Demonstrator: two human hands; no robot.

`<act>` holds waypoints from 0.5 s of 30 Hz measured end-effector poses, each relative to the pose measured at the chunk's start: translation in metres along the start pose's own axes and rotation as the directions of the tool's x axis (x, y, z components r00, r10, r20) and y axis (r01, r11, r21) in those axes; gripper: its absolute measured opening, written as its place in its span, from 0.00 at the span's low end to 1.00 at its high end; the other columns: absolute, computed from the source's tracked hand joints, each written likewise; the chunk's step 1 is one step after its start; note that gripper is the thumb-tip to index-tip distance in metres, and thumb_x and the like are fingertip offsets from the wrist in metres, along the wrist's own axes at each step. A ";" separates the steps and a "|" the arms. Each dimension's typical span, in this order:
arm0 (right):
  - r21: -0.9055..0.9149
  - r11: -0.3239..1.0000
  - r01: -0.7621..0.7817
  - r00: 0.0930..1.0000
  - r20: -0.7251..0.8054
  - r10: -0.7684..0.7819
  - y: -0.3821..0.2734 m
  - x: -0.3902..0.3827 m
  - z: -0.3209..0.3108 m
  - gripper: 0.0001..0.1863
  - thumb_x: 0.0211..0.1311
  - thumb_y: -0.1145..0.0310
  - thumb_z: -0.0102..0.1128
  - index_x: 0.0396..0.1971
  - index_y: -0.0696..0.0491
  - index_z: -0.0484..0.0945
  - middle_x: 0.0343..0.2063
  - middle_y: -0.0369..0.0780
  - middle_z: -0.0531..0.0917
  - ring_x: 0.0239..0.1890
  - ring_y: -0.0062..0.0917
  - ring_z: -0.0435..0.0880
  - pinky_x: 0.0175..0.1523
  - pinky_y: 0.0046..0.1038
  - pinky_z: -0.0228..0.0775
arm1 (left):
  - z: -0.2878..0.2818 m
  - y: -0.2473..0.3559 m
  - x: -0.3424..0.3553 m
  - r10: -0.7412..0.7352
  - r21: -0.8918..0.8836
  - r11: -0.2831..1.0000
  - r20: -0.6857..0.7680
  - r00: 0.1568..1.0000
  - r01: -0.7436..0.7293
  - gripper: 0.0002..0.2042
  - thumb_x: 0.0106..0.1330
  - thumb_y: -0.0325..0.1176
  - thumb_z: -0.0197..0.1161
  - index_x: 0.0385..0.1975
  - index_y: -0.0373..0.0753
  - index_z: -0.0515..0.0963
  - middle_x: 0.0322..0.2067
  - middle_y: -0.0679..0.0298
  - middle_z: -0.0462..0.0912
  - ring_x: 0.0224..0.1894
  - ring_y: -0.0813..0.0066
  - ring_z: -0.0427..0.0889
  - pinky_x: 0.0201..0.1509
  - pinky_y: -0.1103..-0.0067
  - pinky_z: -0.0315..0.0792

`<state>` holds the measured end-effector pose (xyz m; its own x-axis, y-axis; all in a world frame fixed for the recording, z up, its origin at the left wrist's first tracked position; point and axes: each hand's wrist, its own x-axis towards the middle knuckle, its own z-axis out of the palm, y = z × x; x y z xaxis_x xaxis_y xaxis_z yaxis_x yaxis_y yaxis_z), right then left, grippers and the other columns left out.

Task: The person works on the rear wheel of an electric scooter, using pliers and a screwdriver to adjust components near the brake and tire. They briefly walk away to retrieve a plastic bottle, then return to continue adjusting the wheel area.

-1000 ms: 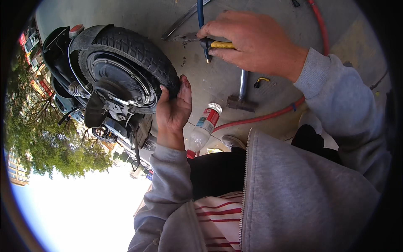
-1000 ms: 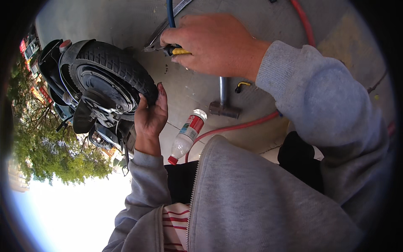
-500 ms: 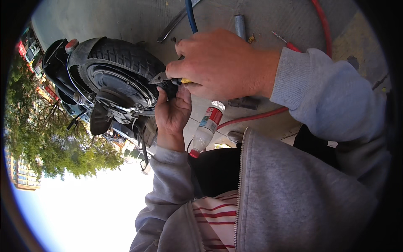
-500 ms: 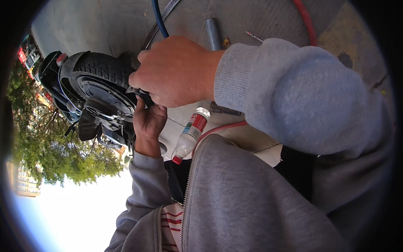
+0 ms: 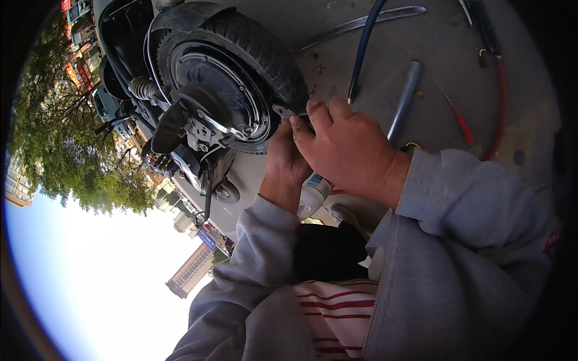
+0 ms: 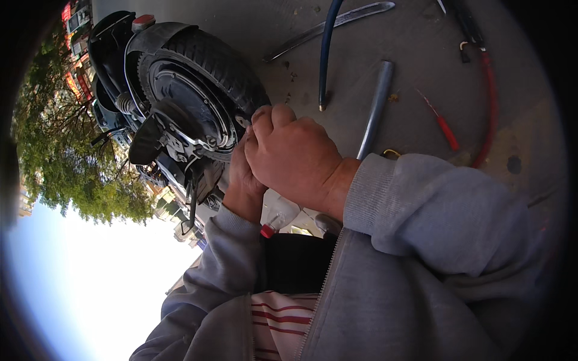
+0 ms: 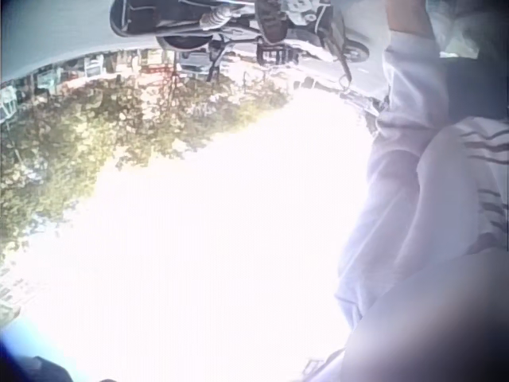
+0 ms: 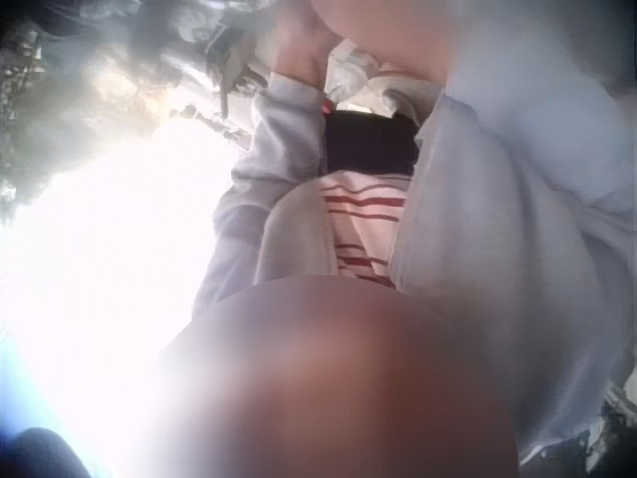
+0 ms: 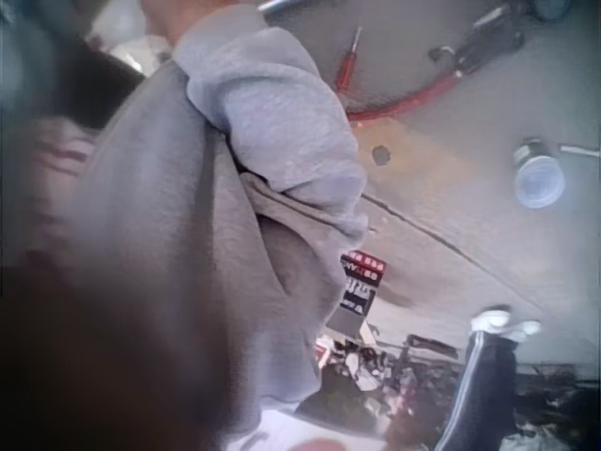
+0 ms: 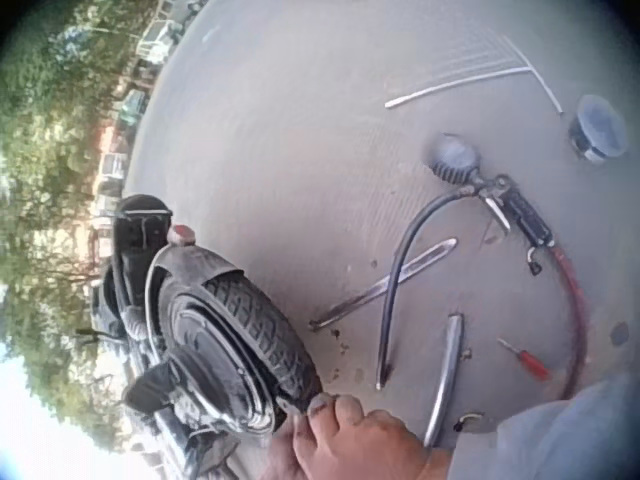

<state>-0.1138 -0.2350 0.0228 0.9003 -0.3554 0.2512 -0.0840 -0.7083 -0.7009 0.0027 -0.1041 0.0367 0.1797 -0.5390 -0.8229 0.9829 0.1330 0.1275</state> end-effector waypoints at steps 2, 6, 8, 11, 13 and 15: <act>-0.099 0.995 0.006 1.000 -0.010 -0.007 -0.003 0.000 -0.001 0.12 0.53 0.67 0.62 0.38 0.54 0.84 0.39 0.45 0.81 0.39 0.29 0.78 0.27 0.21 0.74 | 0.000 0.001 0.003 0.057 0.035 0.998 -0.239 0.969 -0.050 0.21 0.79 0.45 0.33 0.52 0.34 0.68 0.48 0.54 0.76 0.50 0.60 0.77 0.61 0.66 0.73; -0.192 0.980 0.047 0.999 0.022 -0.043 -0.008 0.003 -0.008 0.12 0.57 0.68 0.61 0.42 0.51 0.83 0.40 0.44 0.81 0.35 0.27 0.78 0.25 0.21 0.73 | 0.001 -0.003 0.007 0.015 -0.148 0.988 -0.137 0.990 -0.035 0.23 0.78 0.49 0.39 0.55 0.34 0.66 0.49 0.52 0.76 0.54 0.58 0.76 0.63 0.65 0.71; -0.232 0.972 0.031 0.999 0.034 -0.023 -0.010 0.005 -0.013 0.13 0.58 0.68 0.60 0.44 0.49 0.83 0.40 0.45 0.80 0.34 0.27 0.78 0.26 0.22 0.74 | 0.000 -0.012 0.009 0.178 0.088 0.984 -0.391 0.903 -0.156 0.23 0.77 0.50 0.42 0.55 0.35 0.67 0.51 0.52 0.76 0.56 0.60 0.76 0.64 0.65 0.70; -0.192 0.980 0.058 0.992 0.117 -0.036 -0.011 0.009 -0.020 0.21 0.56 0.72 0.59 0.52 0.47 0.80 0.46 0.48 0.77 0.36 0.34 0.78 0.33 0.28 0.76 | -0.002 -0.010 0.012 0.106 -0.020 0.993 -0.268 0.958 -0.116 0.18 0.77 0.48 0.44 0.53 0.40 0.69 0.50 0.56 0.77 0.55 0.62 0.77 0.62 0.63 0.71; -0.191 0.979 0.077 0.993 0.102 -0.058 -0.011 0.011 -0.022 0.22 0.55 0.73 0.60 0.52 0.48 0.80 0.45 0.48 0.77 0.37 0.35 0.79 0.32 0.28 0.76 | -0.002 -0.009 0.013 0.096 -0.020 0.994 -0.270 0.958 -0.105 0.17 0.77 0.47 0.44 0.52 0.43 0.69 0.49 0.58 0.77 0.53 0.63 0.77 0.60 0.62 0.72; -0.245 0.962 0.122 0.989 0.108 -0.098 -0.012 0.011 -0.021 0.19 0.56 0.71 0.61 0.49 0.47 0.82 0.43 0.45 0.78 0.34 0.31 0.78 0.29 0.25 0.75 | 0.000 -0.010 0.013 0.097 -0.026 0.993 -0.330 0.939 -0.112 0.16 0.77 0.47 0.44 0.51 0.44 0.70 0.47 0.60 0.78 0.51 0.64 0.77 0.59 0.62 0.72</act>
<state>-0.1116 -0.2431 0.0484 0.9452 -0.2160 0.2449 -0.0753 -0.8739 -0.4803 -0.0042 -0.1127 0.0248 0.2508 -0.2185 -0.9431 0.9552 0.2141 0.2044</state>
